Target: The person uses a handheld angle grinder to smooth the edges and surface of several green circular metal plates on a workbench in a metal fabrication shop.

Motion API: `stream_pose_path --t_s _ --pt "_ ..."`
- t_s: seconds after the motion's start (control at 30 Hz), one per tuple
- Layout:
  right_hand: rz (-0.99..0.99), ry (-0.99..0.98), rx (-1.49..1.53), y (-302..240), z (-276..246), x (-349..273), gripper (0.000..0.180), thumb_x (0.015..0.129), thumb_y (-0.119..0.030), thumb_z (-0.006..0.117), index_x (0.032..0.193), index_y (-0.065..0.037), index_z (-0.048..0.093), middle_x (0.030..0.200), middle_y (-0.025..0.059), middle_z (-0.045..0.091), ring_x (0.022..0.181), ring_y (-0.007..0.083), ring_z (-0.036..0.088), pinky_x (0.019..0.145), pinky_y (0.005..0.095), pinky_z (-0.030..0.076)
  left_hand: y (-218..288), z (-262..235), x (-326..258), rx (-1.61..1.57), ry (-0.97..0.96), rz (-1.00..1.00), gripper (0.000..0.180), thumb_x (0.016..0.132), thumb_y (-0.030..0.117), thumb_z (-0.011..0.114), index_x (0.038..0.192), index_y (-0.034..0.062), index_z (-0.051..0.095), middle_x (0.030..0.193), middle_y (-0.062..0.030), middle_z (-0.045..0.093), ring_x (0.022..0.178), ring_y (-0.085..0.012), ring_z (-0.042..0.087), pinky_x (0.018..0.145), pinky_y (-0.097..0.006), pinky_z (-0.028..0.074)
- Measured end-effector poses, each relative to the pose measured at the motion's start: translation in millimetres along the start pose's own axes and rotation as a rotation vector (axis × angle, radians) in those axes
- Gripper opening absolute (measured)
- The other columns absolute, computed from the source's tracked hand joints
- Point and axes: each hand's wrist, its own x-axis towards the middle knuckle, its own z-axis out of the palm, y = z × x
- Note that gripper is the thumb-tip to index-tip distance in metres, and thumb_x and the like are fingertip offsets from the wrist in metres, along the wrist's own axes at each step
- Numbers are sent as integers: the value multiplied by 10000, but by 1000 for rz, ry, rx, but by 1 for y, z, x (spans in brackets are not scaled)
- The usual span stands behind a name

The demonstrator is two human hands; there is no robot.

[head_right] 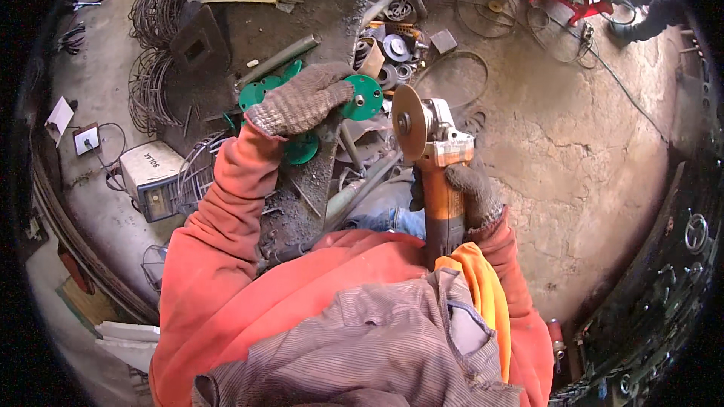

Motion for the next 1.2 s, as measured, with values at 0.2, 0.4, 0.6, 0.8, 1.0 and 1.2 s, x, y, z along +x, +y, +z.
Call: stream_pose_path --t_s 0.2,0.4,0.6,0.8,1.0,1.2 --pt "44 -99 61 0 3 15 774 733 -385 883 1319 15 572 1076 166 698 865 280 725 730 404 645 27 -5 3 -153 -187 -336 416 1038 289 599 1346 10 607 1277 -230 645 1230 -354 612 1055 -444 487" --pt "21 98 94 6 1 21 763 760 -391 877 1325 16 565 1080 178 696 844 293 730 717 414 648 4 11 -7 -51 -126 -165 390 1024 259 611 1316 1 616 1131 -212 693 1076 -347 684 962 -443 539" --pt "127 -118 159 15 -23 26 778 858 -317 758 1501 -3 453 1369 211 616 1167 338 668 997 439 581 2 16 -5 -83 -55 -164 383 1026 322 585 1243 16 664 1121 -223 697 1063 -421 661 923 -465 523" --pt "99 -115 167 17 -20 28 787 854 -325 747 1510 -12 444 1370 228 610 1164 360 665 982 453 591 13 11 -2 -245 -131 -303 392 1031 326 579 1270 25 654 1133 -207 693 1093 -406 648 962 -465 511" --pt "143 -76 168 19 -14 29 798 851 -333 732 1518 -16 431 1367 222 606 1175 348 656 990 436 587 -4 19 -8 -8 -41 -50 373 1043 305 546 1270 29 655 1121 -200 694 1079 -402 655 952 -471 515" --pt "70 -10 131 11 7 32 783 765 -429 885 1319 22 563 1068 184 692 823 322 728 688 450 654 1 15 -6 -56 -75 -77 374 1045 293 542 1288 29 647 1158 -223 682 1110 -409 643 963 -477 508"
